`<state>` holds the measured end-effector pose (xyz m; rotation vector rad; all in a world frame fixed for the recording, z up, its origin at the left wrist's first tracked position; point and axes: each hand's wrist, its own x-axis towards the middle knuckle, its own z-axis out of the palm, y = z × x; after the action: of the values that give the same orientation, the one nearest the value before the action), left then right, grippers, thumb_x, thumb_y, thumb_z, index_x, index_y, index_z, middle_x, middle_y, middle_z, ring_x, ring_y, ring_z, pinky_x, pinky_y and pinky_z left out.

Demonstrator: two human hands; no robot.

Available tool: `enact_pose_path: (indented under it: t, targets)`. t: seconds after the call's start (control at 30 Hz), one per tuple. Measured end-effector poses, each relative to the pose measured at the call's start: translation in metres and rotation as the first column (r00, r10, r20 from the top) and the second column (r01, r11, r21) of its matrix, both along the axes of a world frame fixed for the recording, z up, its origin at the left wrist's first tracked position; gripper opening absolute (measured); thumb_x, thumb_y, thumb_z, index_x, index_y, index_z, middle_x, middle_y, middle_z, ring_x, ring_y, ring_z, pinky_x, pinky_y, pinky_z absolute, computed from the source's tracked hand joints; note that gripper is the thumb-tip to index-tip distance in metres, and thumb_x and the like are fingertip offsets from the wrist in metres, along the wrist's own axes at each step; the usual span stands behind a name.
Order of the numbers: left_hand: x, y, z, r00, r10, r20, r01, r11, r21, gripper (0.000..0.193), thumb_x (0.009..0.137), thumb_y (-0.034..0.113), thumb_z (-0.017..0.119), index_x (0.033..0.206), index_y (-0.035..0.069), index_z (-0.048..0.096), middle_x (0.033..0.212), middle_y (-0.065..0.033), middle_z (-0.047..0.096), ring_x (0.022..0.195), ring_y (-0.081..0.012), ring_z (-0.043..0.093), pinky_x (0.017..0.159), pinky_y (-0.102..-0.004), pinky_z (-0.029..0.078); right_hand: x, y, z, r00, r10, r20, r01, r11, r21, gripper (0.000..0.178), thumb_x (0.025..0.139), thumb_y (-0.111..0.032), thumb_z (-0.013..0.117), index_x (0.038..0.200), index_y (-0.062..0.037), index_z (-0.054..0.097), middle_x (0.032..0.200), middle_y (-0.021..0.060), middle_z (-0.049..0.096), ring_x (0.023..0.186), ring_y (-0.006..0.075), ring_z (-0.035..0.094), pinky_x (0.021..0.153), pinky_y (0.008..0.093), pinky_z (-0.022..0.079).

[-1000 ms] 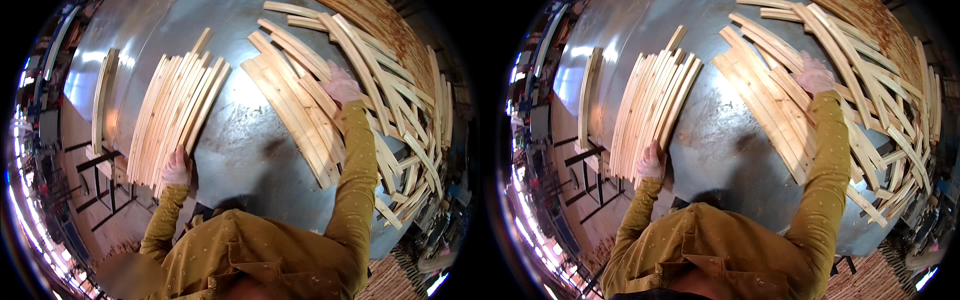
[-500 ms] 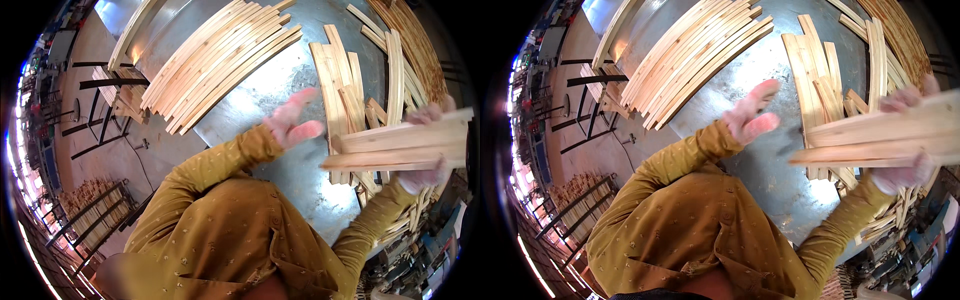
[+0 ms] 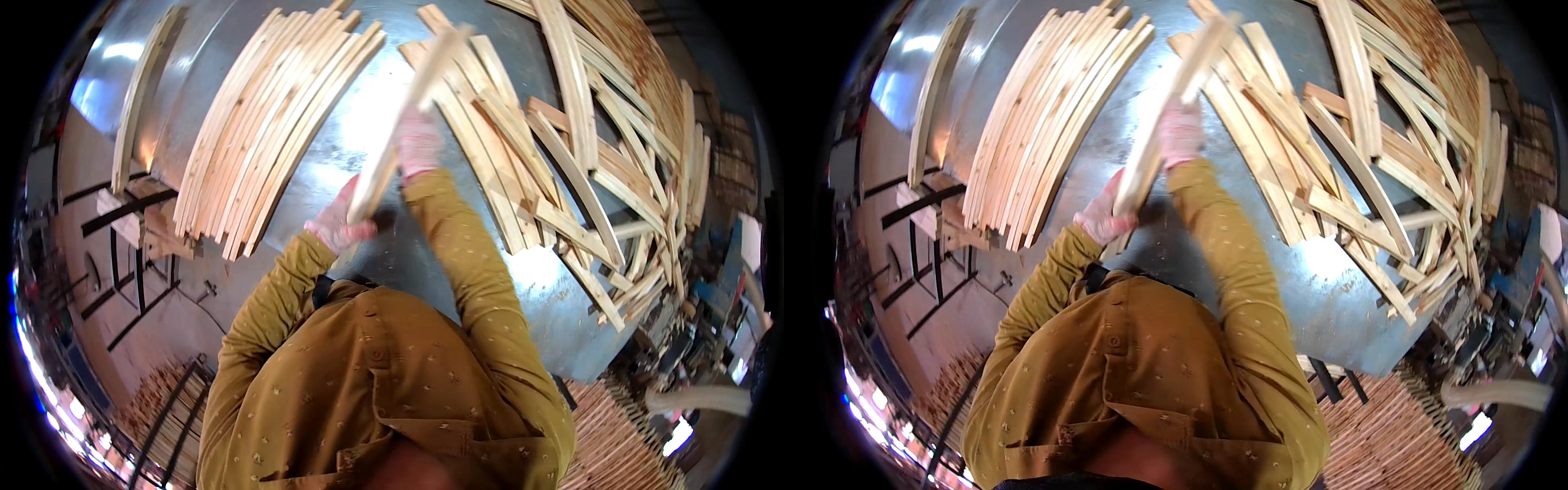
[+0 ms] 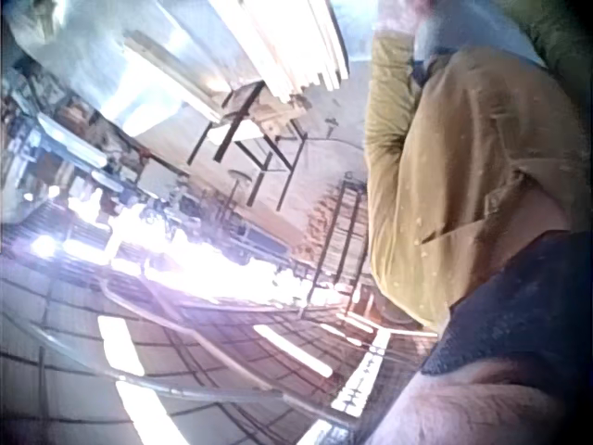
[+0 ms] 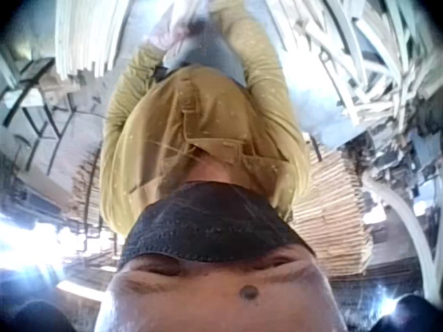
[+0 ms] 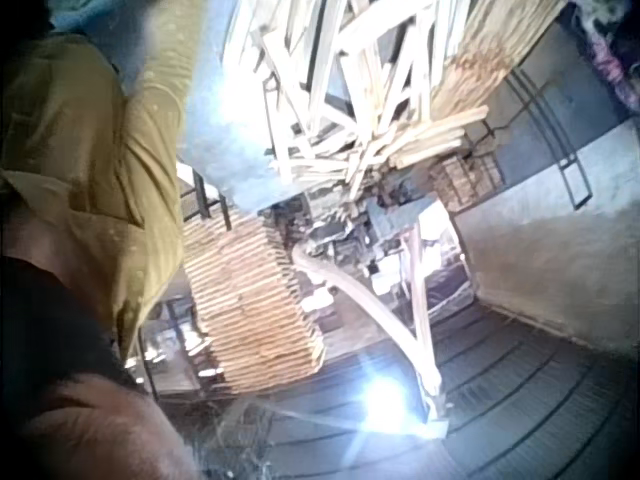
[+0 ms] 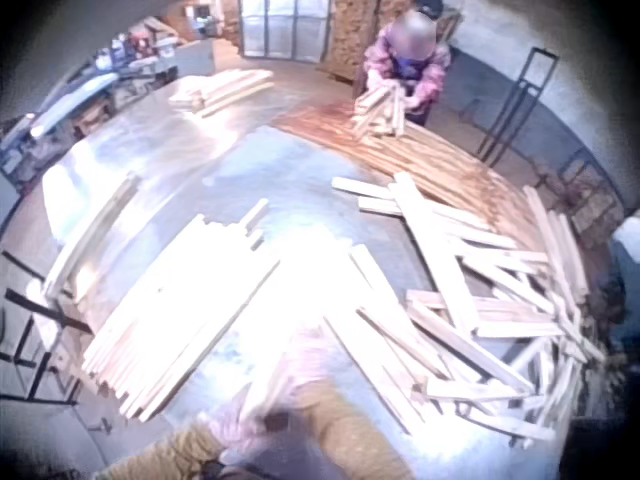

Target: The person sorts and stacks thin wooden strips on a metal table. They pick up individual strips from a scattered pile, align them, and place them into a neat stack.

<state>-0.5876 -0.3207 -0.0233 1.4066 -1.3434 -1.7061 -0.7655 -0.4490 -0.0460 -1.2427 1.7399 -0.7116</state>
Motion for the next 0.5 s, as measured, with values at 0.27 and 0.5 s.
enact_pose_path:
  t: [0.27, 0.5]
  targets:
    - [0.014, 0.005, -0.004, 0.980, 0.050, 0.191, -0.093, 0.970, 0.223, 0.083, 0.080, 0.008, 0.072, 0.152, 0.004, 0.031, 0.128, -0.0149, 0.059, 0.115, -0.0235, 0.057, 0.102, -0.0326, 0.045, -0.127, 0.026, -0.036, 0.576, 0.130, -0.807, -0.454, 0.872, -0.184, 0.092, 0.084, -0.054, 0.067, 0.153, -0.0044, 0.030, 0.153, 0.0200, 0.038, 0.140, 0.0382, 0.036, 0.116, 0.0491, 0.027]
    - [0.022, 0.003, -0.011, 0.996, 0.092, -0.008, -0.086, 0.954, 0.286, 0.076, 0.088, 0.007, 0.070, 0.152, 0.005, 0.029, 0.122, -0.0147, 0.062, 0.107, -0.0215, 0.060, 0.095, -0.0333, 0.050, -0.154, 0.016, -0.049, 0.415, 0.001, -0.910, -0.444, 0.873, -0.202, 0.071, 0.094, -0.044, 0.056, 0.147, -0.0001, 0.038, 0.143, 0.0230, 0.047, 0.134, 0.0362, 0.044, 0.111, 0.0483, 0.036]
